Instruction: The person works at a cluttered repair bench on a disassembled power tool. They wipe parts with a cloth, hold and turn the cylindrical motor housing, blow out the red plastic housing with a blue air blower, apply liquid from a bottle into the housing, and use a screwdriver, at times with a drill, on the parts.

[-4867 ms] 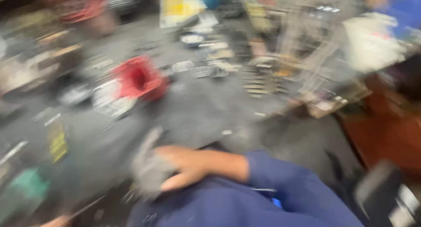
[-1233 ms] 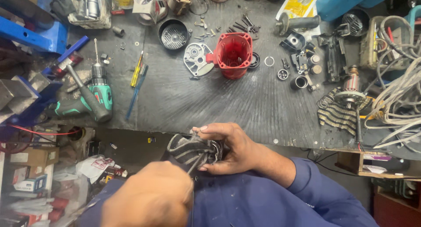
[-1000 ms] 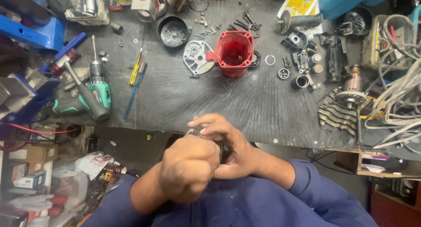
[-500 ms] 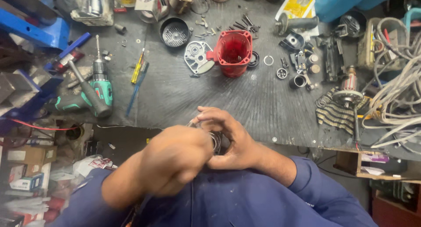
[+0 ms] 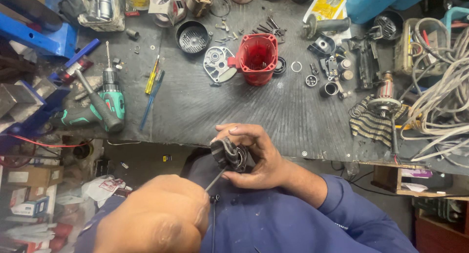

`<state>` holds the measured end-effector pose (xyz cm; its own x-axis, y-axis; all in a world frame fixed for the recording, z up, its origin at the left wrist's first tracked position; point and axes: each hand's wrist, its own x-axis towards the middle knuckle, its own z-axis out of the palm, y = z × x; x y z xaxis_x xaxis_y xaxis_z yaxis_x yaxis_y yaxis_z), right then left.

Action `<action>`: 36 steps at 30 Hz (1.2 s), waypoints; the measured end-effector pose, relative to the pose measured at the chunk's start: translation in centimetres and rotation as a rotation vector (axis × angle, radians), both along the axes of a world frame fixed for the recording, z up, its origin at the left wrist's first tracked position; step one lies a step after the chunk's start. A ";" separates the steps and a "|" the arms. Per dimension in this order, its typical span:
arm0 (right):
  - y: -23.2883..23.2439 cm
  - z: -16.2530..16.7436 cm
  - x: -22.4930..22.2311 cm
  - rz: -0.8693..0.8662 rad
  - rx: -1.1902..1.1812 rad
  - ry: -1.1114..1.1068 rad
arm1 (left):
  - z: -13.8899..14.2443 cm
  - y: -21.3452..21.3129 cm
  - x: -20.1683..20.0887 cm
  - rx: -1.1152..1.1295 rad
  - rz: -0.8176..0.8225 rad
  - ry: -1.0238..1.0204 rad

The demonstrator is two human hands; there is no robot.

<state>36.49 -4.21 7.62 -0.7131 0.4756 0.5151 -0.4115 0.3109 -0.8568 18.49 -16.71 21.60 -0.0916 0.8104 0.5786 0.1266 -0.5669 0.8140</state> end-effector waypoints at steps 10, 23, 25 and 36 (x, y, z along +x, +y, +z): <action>0.7 0.1 0.8 0.166 -0.200 0.040 | -4.1 5.8 -0.6 0.391 -0.477 0.177; 3.0 3.1 1.0 0.038 -0.163 -0.233 | -2.5 8.1 -0.8 0.155 -0.426 0.029; 3.6 4.7 0.9 0.025 0.060 -0.238 | 1.7 7.2 -3.9 0.137 -0.511 0.171; 3.2 9.2 -1.2 0.003 0.262 -0.197 | -17.5 11.5 -9.8 -0.203 -0.048 0.559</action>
<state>35.24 -1.02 16.82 -0.8124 0.3433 0.4713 -0.2466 0.5302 -0.8112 8.69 -5.21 4.05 0.2216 0.9054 0.3620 0.5451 -0.4229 0.7239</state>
